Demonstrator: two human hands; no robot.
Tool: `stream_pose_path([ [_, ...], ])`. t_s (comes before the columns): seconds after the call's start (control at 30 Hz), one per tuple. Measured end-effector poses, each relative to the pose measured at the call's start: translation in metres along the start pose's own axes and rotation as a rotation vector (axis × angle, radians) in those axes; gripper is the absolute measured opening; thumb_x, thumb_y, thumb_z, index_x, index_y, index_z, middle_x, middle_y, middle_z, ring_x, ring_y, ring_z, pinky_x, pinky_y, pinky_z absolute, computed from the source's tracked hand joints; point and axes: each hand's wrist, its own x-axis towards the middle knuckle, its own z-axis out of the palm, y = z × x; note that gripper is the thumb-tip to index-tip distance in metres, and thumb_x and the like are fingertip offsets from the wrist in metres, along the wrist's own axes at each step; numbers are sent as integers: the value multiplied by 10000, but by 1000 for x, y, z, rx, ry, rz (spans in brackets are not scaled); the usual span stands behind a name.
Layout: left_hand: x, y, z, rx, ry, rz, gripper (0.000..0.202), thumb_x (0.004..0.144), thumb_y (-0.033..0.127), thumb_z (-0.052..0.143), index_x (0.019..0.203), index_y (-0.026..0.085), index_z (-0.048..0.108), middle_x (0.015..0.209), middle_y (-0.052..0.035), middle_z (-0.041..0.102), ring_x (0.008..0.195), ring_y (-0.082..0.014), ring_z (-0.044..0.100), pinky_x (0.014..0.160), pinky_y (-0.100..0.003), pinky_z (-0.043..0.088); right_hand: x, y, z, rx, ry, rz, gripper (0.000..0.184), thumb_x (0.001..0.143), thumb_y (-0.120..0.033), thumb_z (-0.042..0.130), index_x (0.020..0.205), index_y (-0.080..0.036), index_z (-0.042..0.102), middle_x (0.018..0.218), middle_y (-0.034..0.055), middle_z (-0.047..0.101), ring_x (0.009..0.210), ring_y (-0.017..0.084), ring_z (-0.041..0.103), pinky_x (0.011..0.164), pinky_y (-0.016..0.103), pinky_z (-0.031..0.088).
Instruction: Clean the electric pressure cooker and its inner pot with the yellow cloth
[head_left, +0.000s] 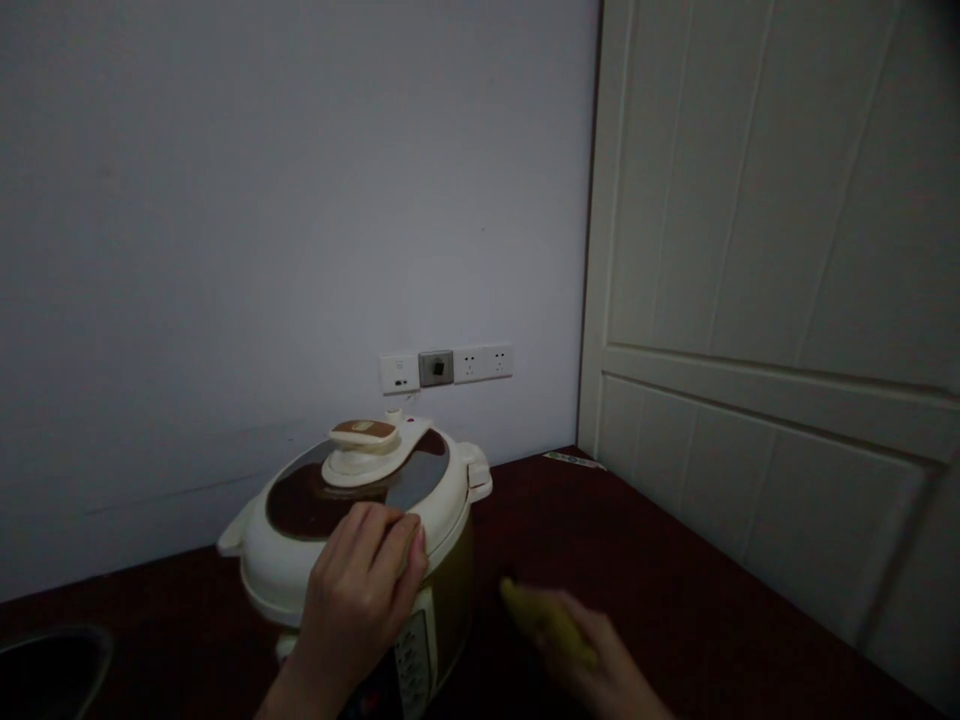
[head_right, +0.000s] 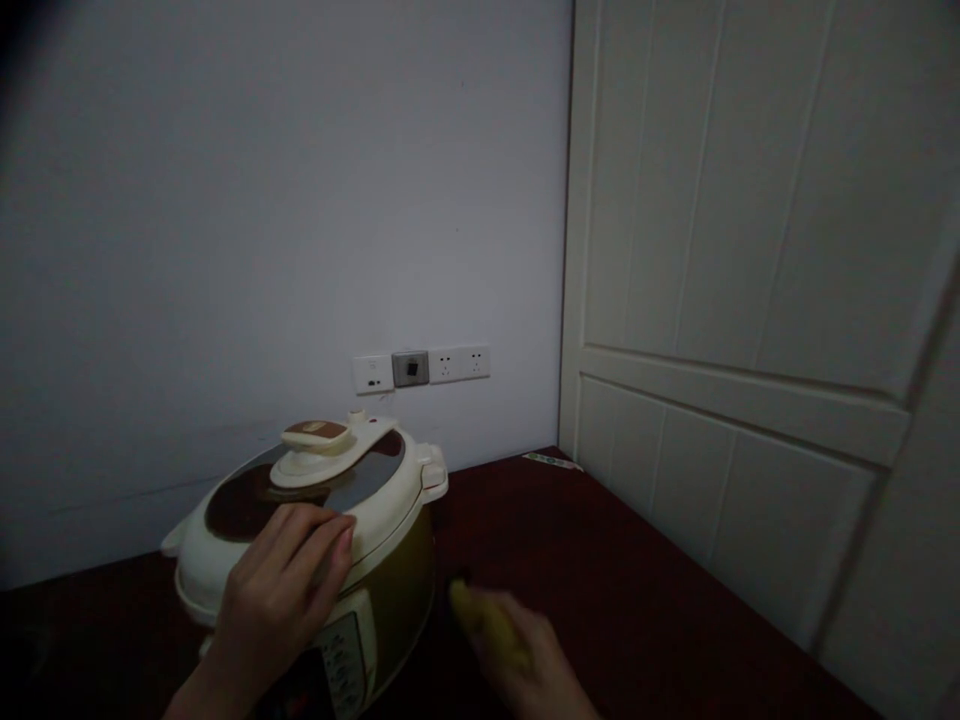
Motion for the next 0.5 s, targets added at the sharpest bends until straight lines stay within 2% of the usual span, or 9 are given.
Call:
stream_pose_path([
  [0.1, -4, -2, 3, 27, 6, 20, 91, 821, 119, 524, 867, 145, 598, 758, -61, 580, 730, -182, 518, 668, -332, 459, 70, -6, -27, 357, 329, 70, 463, 787, -510, 554, 1117, -187, 586, 1117, 98, 636, 1005, 248, 594, 867, 379, 469],
  [0.17, -7, -2, 4, 41, 10, 34, 113, 812, 109, 537, 902, 142, 597, 784, -67, 589, 752, -192, 523, 688, -346, 467, 120, -14, -32, 534, 427, 72, 441, 691, -537, 634, 931, -168, 623, 971, 84, 678, 891, 232, 620, 815, 350, 482],
  [0.23, -9, -3, 4, 44, 15, 49, 139, 806, 99, 543, 930, 133, 595, 811, -77, 597, 779, -203, 526, 716, -366, 477, 164, -23, -26, 780, 379, 51, 416, 694, -564, 592, 867, -186, 615, 951, 63, 683, 877, 212, 629, 822, 338, 483],
  [0.3, -10, -3, 4, 38, 16, 63, 156, 803, 91, 543, 948, 121, 593, 830, -87, 600, 802, -211, 527, 736, -382, 486, 196, -31, -15, 950, 290, 51, 444, 733, -613, 489, 815, -195, 616, 918, 60, 693, 879, 206, 636, 817, 342, 492],
  [0.4, -11, -2, 2, 36, 16, 72, 169, 803, 88, 537, 962, 112, 590, 838, -92, 602, 819, -217, 528, 745, -395, 498, 214, -35, 0, 1025, 214, 76, 429, 716, -581, 531, 799, -176, 647, 895, 67, 705, 887, 211, 641, 828, 342, 489],
  [0.5, -11, -2, 2, 49, 19, 72, 161, 807, 91, 527, 952, 117, 591, 833, -90, 604, 819, -217, 532, 750, -405, 505, 199, -30, 3, 990, 305, 70, 398, 653, -489, 660, 875, -160, 679, 975, 66, 702, 923, 216, 634, 858, 335, 473],
])
